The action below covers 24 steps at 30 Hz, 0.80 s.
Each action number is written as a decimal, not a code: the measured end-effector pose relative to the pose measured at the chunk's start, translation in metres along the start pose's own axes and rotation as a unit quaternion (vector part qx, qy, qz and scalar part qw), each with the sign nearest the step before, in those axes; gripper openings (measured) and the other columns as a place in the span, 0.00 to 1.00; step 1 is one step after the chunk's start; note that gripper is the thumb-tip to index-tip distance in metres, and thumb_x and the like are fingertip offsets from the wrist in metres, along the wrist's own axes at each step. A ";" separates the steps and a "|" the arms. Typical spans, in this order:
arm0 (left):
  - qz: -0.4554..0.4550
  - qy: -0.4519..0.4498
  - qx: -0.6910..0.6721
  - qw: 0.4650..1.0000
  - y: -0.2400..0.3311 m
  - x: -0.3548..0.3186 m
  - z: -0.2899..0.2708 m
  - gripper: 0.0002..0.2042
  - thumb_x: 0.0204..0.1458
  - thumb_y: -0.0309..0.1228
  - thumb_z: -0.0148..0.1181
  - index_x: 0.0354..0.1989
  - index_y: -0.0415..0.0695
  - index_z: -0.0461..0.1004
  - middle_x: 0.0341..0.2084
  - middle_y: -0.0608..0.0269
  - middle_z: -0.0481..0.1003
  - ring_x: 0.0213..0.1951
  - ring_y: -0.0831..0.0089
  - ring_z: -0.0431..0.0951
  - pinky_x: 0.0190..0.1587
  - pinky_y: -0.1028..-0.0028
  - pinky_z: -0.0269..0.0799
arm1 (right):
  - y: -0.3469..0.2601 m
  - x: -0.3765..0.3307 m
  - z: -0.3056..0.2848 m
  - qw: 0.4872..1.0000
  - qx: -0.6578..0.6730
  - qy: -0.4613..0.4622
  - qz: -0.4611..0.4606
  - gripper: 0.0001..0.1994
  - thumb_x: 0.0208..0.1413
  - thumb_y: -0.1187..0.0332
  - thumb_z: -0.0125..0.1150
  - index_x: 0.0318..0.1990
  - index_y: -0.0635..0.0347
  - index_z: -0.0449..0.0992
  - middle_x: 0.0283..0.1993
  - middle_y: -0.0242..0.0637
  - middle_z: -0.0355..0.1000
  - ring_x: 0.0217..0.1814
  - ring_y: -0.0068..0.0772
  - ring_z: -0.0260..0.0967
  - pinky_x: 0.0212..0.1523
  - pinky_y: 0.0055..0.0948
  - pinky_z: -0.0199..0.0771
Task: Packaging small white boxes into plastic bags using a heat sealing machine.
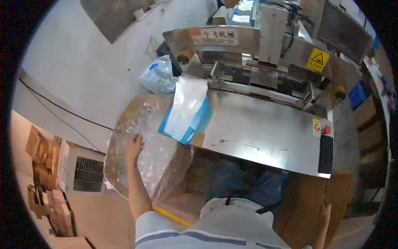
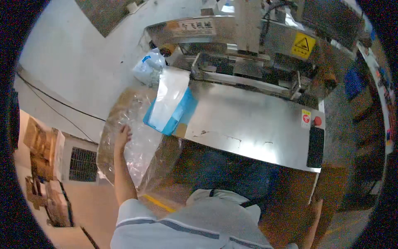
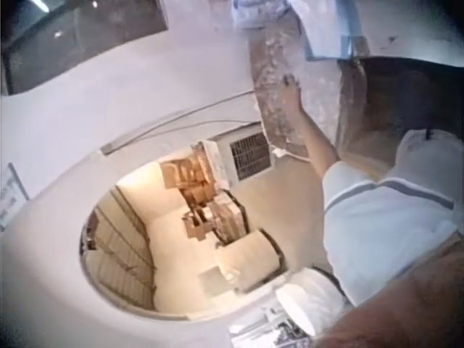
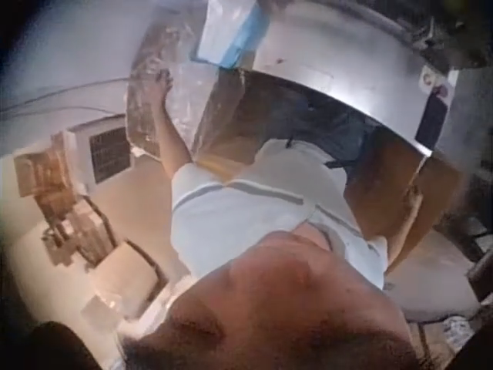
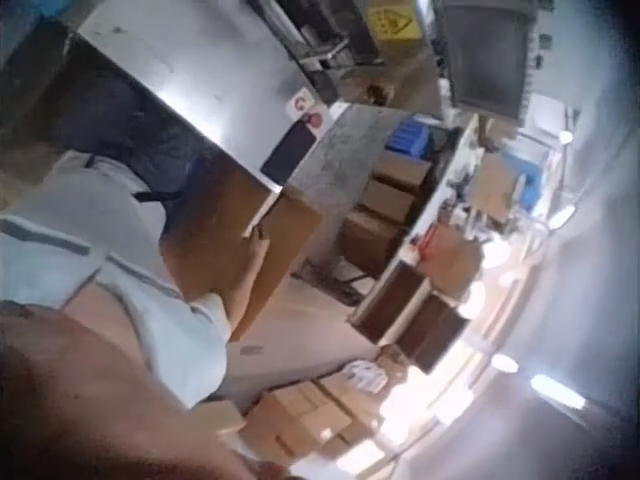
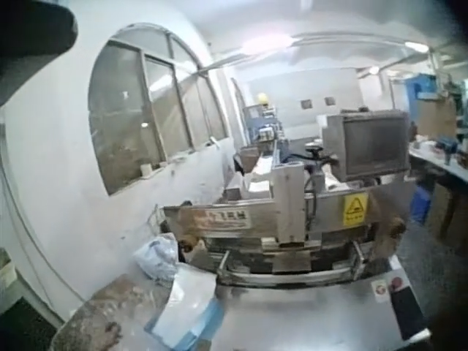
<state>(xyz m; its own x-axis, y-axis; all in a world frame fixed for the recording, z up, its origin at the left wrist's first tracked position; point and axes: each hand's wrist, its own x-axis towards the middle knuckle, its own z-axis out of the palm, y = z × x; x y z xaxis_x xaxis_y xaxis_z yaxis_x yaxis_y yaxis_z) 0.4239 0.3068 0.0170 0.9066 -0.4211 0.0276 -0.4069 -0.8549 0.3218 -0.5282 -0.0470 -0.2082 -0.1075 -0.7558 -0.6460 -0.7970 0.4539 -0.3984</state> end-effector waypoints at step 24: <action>0.358 0.075 -0.285 0.886 0.305 -0.035 0.023 0.09 0.61 0.32 0.53 0.45 0.43 0.76 0.30 0.51 0.80 0.32 0.53 0.82 0.35 0.61 0.75 | -0.283 -0.183 -0.061 0.866 0.173 0.225 -0.411 0.20 0.60 0.75 0.59 0.60 0.68 0.70 0.56 0.40 0.75 0.56 0.32 0.71 0.58 0.30 0.69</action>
<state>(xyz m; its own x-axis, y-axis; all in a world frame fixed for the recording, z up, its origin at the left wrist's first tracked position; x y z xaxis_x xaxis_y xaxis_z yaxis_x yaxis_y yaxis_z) 0.2654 0.0540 0.0923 0.4607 -0.7125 0.5292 -0.8001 -0.0754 0.5951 -0.3185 -0.0658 0.0625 0.1292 -0.9630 0.2364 -0.4964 -0.2692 -0.8253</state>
